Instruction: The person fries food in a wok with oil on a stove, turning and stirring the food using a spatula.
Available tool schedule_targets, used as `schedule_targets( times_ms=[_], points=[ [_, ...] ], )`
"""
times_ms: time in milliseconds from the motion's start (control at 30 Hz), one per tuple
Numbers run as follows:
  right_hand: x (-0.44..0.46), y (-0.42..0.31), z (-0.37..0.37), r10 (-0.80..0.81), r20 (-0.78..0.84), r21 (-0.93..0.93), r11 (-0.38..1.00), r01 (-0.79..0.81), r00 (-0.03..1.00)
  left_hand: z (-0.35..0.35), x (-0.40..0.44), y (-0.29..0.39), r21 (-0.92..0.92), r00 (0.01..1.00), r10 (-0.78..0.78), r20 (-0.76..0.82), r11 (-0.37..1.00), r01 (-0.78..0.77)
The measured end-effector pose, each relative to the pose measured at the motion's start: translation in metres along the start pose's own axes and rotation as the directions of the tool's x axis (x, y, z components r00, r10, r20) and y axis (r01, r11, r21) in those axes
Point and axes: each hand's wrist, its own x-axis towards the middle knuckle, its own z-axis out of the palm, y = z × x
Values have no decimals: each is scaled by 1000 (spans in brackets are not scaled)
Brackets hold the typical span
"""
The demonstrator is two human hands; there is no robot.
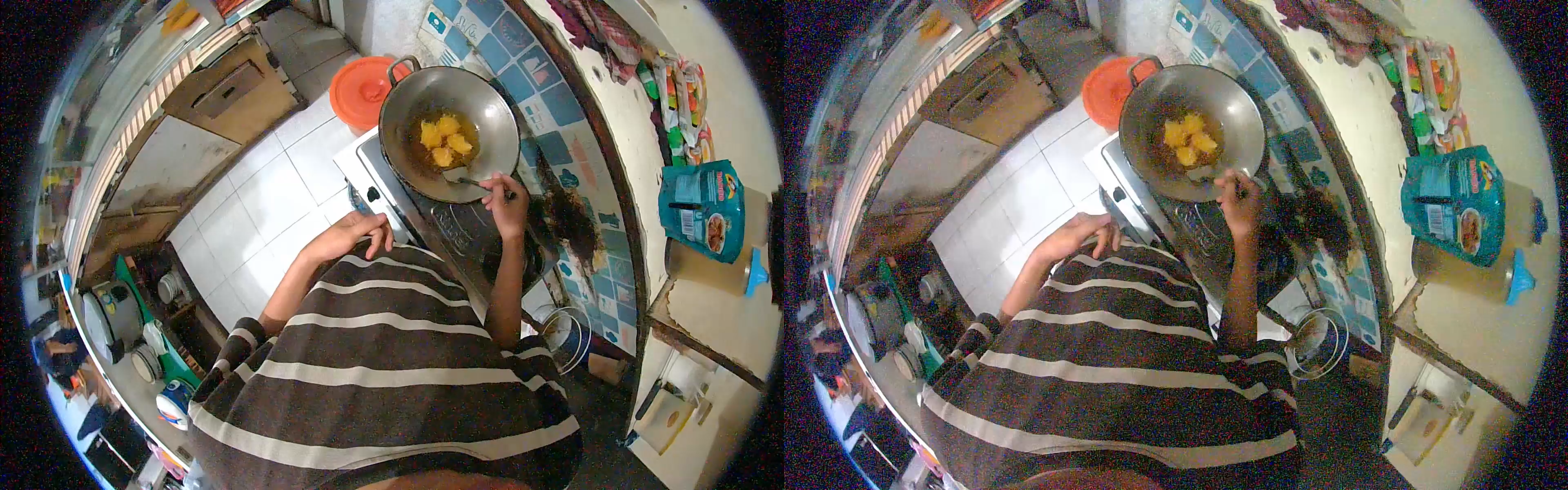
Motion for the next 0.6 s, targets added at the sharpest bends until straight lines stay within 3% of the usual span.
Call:
schedule_targets(
  times_ms=[267,367,600],
  points=[
    [0,19,-10,-69,142,35,997,65,987,38,-15,-10,-28,997,16,-78,999,-19],
    [-1,23,-6,-30,87,82,996,23,996,46,-21,-10,-26,994,12,-107,1000,-15],
    [2,23,-4,-39,165,98,995,23,985,57,-31,-17,-50,990,-4,-143,999,-3]
  ],
)
